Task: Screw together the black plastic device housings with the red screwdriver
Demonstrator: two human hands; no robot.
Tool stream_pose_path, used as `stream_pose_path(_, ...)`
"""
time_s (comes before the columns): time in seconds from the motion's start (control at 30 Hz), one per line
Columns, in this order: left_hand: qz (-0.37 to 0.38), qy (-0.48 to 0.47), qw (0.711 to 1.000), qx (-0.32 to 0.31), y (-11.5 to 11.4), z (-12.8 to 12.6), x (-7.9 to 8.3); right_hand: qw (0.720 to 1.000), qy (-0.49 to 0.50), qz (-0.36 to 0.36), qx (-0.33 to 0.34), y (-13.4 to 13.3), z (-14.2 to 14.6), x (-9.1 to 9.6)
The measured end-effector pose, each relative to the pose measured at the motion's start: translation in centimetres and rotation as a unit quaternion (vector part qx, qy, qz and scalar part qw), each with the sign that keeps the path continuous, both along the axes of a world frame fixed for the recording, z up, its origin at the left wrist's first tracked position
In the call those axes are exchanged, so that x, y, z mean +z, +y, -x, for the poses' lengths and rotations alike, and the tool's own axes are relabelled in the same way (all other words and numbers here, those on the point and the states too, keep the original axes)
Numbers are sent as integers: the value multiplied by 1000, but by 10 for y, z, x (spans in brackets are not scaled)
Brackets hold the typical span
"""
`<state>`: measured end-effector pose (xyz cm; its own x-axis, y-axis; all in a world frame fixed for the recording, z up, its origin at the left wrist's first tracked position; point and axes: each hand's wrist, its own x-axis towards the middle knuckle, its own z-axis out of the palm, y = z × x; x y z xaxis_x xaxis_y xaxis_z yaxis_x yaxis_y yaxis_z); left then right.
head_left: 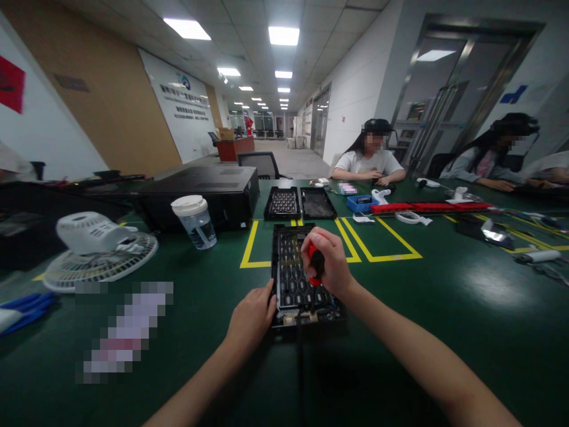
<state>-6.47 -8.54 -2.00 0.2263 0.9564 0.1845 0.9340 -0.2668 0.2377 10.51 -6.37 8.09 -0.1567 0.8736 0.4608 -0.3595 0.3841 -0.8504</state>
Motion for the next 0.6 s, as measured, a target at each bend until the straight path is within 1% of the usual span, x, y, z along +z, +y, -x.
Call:
stream_pose_path(0.33, 2, -2, 1000, 5, 0, 0, 0, 996, -3, -8, -86, -5, 6, -1)
stream_pose_path(0.6, -2, -9, 1000, -3, 0, 1, 0, 996, -6, -11, -86, -8, 4, 0)
